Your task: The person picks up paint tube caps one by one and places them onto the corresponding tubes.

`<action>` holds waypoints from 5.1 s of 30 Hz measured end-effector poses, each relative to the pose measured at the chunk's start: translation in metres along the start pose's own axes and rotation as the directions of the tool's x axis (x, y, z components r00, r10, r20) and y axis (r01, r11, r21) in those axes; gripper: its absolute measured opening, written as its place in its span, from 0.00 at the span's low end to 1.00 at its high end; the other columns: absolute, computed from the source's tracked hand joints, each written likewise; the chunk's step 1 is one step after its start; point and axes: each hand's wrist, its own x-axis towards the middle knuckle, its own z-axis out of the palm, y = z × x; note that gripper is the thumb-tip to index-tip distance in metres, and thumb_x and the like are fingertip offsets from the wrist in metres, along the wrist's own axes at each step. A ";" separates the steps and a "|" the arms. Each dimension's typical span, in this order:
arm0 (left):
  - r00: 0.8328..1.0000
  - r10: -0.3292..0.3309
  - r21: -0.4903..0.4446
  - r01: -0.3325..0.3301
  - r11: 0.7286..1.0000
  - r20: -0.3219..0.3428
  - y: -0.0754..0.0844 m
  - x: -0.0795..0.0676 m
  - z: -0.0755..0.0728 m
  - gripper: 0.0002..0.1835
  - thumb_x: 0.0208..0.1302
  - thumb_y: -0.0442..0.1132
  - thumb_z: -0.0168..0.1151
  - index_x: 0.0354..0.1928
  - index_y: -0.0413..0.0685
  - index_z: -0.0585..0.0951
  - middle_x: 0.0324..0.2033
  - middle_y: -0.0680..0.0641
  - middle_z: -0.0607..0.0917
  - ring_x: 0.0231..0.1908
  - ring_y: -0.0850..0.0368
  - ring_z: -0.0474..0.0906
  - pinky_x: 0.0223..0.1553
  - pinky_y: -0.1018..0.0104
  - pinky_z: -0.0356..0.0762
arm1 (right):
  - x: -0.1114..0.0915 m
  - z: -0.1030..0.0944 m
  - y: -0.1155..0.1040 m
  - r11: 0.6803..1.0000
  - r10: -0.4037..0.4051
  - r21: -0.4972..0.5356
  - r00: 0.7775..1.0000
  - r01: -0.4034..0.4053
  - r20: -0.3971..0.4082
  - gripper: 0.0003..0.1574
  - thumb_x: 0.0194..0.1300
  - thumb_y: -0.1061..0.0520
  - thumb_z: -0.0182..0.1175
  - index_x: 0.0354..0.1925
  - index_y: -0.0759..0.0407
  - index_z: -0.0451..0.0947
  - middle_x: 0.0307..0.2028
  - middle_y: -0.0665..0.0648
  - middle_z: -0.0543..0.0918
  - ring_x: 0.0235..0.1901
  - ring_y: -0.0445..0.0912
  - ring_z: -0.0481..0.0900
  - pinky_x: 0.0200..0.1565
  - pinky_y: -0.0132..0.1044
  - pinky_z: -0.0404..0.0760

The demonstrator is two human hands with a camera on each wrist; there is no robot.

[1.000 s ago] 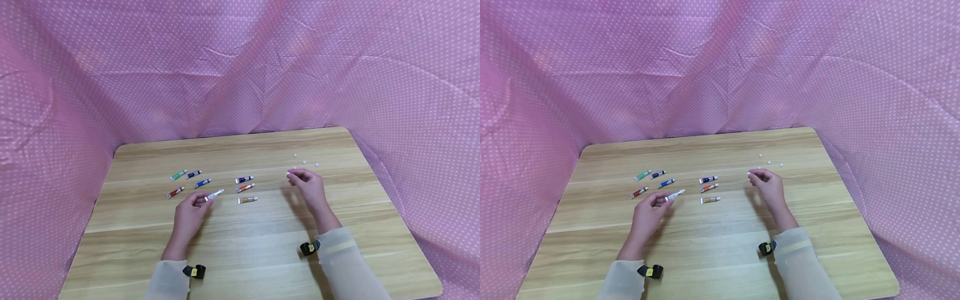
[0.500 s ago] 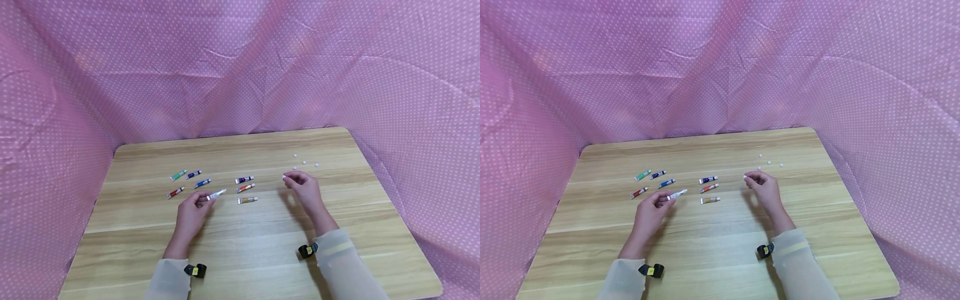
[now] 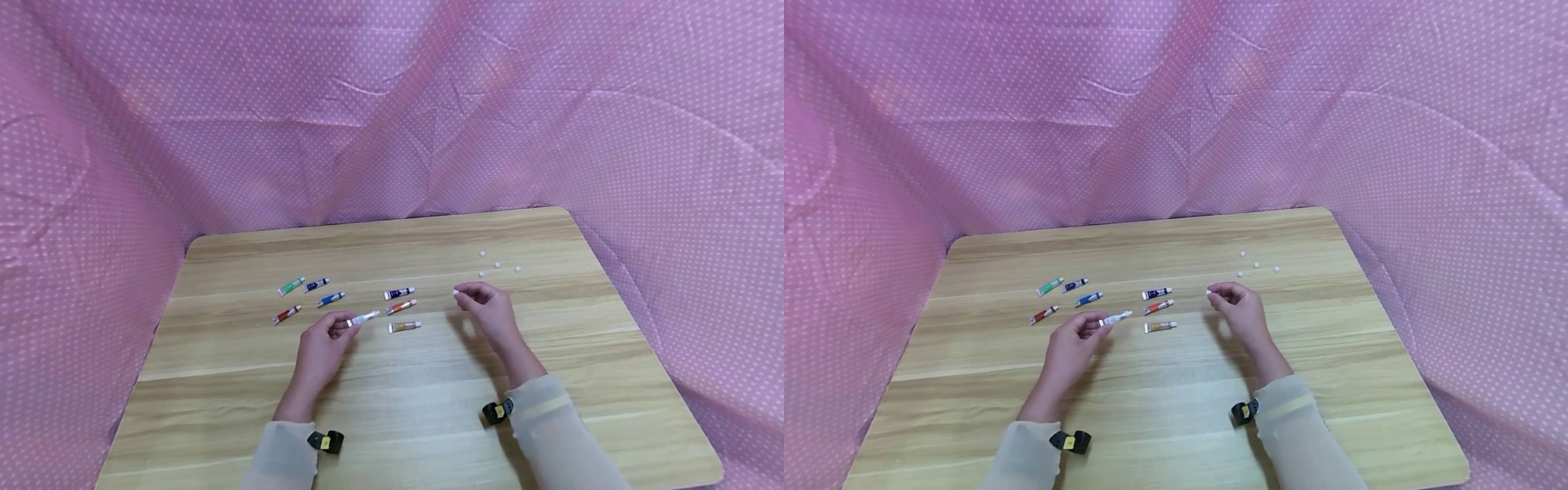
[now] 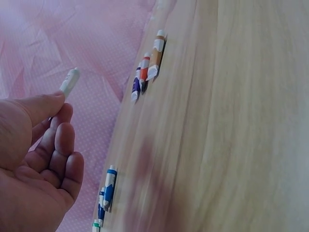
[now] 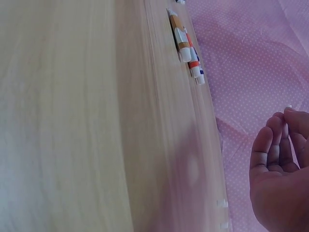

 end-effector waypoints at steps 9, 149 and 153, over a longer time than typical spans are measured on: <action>1.000 -0.004 -0.007 0.005 1.000 0.016 0.004 -0.001 0.002 0.12 0.75 0.46 0.71 0.57 0.58 0.87 0.48 0.50 0.89 0.48 0.53 0.83 0.50 0.62 0.86 | -0.004 0.008 -0.002 1.000 0.005 0.008 1.000 -0.005 0.021 0.18 0.71 0.59 0.73 0.55 0.67 0.86 0.41 0.50 0.90 0.39 0.38 0.85 0.49 0.35 0.89; 0.989 0.107 -0.022 -0.105 0.994 0.102 0.021 -0.009 0.043 0.11 0.73 0.47 0.74 0.54 0.62 0.88 0.42 0.56 0.89 0.44 0.57 0.82 0.48 0.63 0.85 | -0.028 0.062 0.002 0.992 -0.022 -0.111 0.962 0.054 0.272 0.10 0.78 0.55 0.66 0.49 0.59 0.88 0.41 0.59 0.90 0.40 0.44 0.84 0.46 0.33 0.84; 0.988 0.116 -0.028 -0.113 0.993 0.099 0.021 -0.010 0.044 0.10 0.72 0.46 0.74 0.53 0.62 0.88 0.42 0.56 0.89 0.43 0.57 0.83 0.47 0.63 0.85 | -0.028 0.063 0.004 0.992 -0.018 -0.117 0.961 0.052 0.276 0.11 0.79 0.53 0.65 0.47 0.60 0.88 0.40 0.59 0.89 0.38 0.45 0.83 0.46 0.35 0.83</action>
